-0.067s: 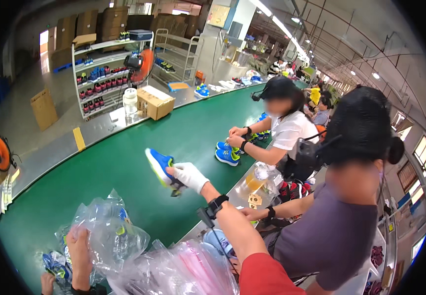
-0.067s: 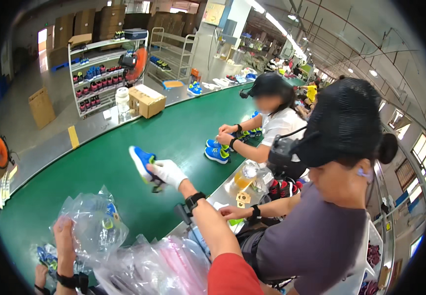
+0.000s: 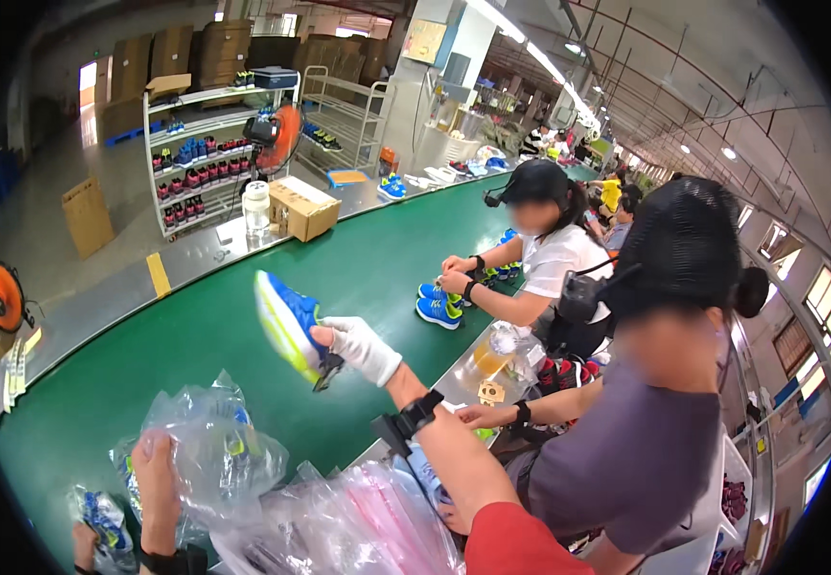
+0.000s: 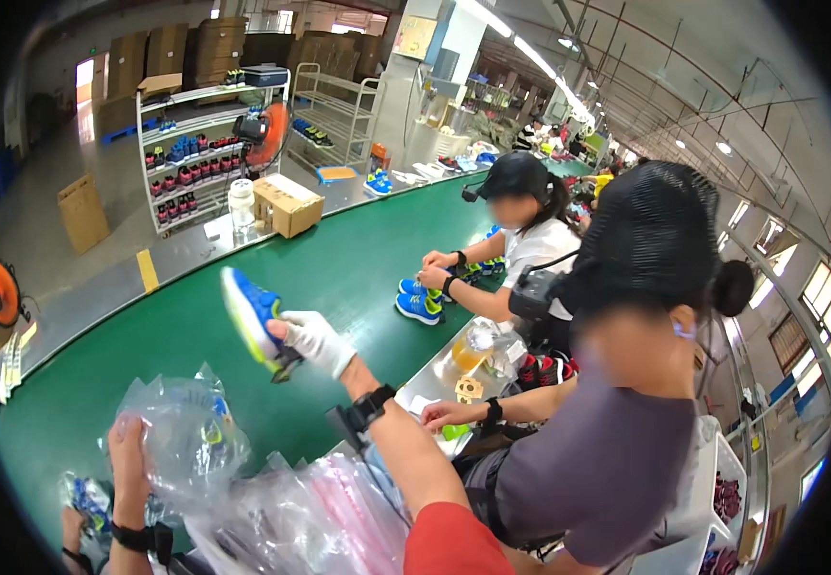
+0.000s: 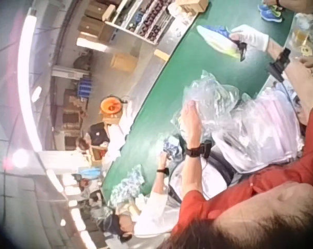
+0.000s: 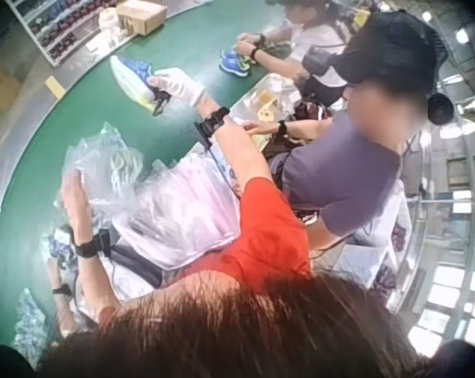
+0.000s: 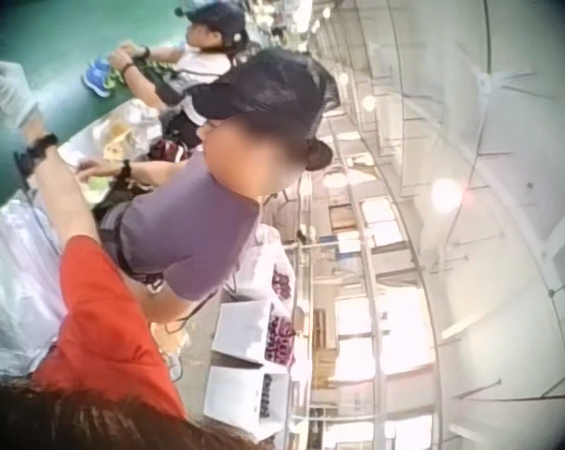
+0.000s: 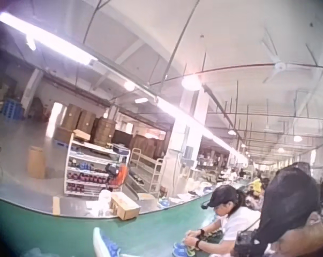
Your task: The person places blue and green sneakers into clear plastic bags on a green conveyor belt. They handle the shoes one at a time, inserting them into the bags and arranging them in a line.
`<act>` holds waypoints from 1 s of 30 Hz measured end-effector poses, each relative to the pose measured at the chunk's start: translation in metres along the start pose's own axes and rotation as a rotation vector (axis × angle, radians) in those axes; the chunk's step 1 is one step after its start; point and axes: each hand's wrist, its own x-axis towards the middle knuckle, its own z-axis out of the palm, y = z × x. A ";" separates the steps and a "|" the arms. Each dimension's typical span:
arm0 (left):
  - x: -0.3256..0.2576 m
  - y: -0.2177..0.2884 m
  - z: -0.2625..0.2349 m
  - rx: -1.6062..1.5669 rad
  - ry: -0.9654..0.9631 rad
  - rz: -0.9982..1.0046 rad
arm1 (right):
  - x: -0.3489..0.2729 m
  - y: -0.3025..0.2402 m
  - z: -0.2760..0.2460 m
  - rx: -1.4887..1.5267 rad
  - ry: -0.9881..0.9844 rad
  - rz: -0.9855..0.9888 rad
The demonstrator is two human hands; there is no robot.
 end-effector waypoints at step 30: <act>-0.078 0.069 0.011 0.787 -0.696 0.416 | -0.133 -0.038 0.164 -1.257 -0.175 -0.664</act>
